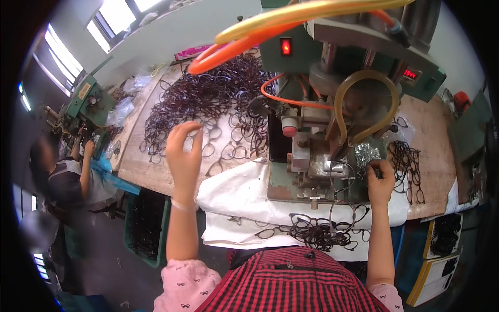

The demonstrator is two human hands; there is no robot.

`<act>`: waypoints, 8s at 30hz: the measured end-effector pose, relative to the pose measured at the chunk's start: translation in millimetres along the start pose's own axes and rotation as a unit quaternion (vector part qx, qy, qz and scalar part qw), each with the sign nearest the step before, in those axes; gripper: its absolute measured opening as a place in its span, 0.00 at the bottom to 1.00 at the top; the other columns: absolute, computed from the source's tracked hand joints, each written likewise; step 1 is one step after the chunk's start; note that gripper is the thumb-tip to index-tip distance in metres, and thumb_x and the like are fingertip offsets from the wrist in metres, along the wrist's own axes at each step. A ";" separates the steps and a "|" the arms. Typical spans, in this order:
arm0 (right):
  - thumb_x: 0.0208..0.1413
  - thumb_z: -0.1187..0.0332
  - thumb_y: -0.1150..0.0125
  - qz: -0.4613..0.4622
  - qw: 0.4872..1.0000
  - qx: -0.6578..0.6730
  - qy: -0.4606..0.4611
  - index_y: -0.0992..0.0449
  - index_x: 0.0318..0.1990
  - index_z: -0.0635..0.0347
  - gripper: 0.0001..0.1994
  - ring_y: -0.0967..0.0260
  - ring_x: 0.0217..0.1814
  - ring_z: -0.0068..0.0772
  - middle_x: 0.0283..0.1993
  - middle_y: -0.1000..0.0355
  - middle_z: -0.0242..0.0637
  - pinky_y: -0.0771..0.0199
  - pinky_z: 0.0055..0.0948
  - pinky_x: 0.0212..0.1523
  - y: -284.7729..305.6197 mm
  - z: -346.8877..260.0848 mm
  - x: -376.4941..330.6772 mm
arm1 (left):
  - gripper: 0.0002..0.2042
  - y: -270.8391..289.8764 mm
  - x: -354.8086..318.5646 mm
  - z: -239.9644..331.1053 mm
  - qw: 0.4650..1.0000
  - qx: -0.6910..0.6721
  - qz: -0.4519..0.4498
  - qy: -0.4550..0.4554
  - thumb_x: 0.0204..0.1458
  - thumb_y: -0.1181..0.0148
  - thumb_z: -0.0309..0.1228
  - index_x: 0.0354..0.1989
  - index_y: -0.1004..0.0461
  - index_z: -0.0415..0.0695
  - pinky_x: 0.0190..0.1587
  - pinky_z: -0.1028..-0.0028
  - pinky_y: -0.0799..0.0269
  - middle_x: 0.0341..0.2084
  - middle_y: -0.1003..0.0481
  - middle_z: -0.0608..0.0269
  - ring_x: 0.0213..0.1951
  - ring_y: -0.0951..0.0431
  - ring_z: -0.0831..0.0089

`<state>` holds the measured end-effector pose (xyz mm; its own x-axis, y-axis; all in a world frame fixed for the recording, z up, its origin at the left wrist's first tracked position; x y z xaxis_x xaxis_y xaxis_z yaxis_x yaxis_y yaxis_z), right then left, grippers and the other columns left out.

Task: The person repeatedly picks up eyeglass frames and small metal components from a pile, places them into a press machine, and removes the assembled unit. The process is continuous and repetitive, with finished items accumulating on the table.

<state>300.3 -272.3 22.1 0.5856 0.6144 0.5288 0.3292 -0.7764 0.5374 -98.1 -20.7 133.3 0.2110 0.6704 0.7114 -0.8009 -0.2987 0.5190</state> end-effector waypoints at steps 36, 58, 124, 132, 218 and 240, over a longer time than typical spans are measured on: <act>0.48 0.81 0.36 -0.072 0.852 0.490 -0.171 0.35 0.58 0.69 0.27 0.30 0.43 0.23 0.40 0.26 0.35 0.31 0.22 0.49 -46.2 -126.2 20.2 | 0.06 -50.7 7.2 152.4 0.906 -0.401 -0.025 -0.133 0.59 0.44 0.20 0.43 0.30 0.32 0.36 0.71 0.19 0.37 0.23 0.52 0.32 0.19 0.69; 0.50 0.74 0.41 0.020 0.994 -0.095 -0.057 0.23 0.41 0.65 0.10 0.26 0.43 0.47 0.39 0.24 0.46 0.28 0.40 0.46 -0.5 32.9 -5.3 | 0.18 -141.2 -134.5 182.9 0.432 -0.563 -0.507 0.489 0.65 0.56 0.42 0.44 0.30 0.37 0.13 0.74 0.36 0.16 0.26 0.55 0.11 0.29 0.67; 0.45 0.69 0.32 -0.026 0.964 -0.260 -0.056 0.22 0.36 0.60 0.10 0.31 0.40 0.47 0.34 0.27 0.41 0.31 0.41 0.44 26.1 -9.2 -39.8 | 0.20 -111.9 -128.7 183.1 0.427 -0.568 -0.579 0.400 0.68 0.59 0.42 0.51 0.32 0.36 0.16 0.79 0.34 0.19 0.26 0.54 0.19 0.27 0.73; 0.46 0.71 0.36 0.024 0.985 -0.167 -0.032 0.22 0.29 0.58 0.03 0.31 0.41 0.45 0.32 0.27 0.37 0.32 0.42 0.41 4.0 6.0 0.3 | 0.19 -131.4 -131.4 185.7 0.487 -0.521 -0.482 0.508 0.65 0.57 0.43 0.47 0.27 0.38 0.10 0.83 0.42 0.13 0.29 0.63 0.13 0.33 0.80; 0.48 0.73 0.38 0.077 0.992 -0.072 -0.062 0.20 0.32 0.60 0.04 0.28 0.35 0.40 0.30 0.24 0.38 0.28 0.35 0.37 15.3 -10.7 -4.4 | 0.16 -61.9 6.9 122.6 0.814 -0.559 0.009 0.155 0.68 0.56 0.34 0.35 0.29 0.34 0.37 0.71 0.21 0.36 0.21 0.47 0.31 0.19 0.66; 0.56 0.76 0.42 0.011 0.972 0.101 -0.212 0.20 0.38 0.63 0.06 0.27 0.35 0.19 0.32 0.23 0.30 0.31 0.19 0.37 -1.3 12.3 8.9 | 0.15 -55.8 5.0 163.1 0.878 -0.465 -0.113 0.031 0.68 0.57 0.35 0.46 0.30 0.35 0.28 0.83 0.30 0.28 0.31 0.62 0.28 0.30 0.80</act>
<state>314.2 -267.6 17.9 0.8325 0.5174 0.1981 0.4266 -0.8268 0.3666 39.0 -111.4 185.1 0.4147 0.6858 0.5981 -0.8599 0.5103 0.0111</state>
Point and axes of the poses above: each hand's wrist, its own x-axis towards the middle knuckle, its own y-axis out of the back of the hand, z = x × y, the point moved 7 cm from there along x, towards the middle knuckle
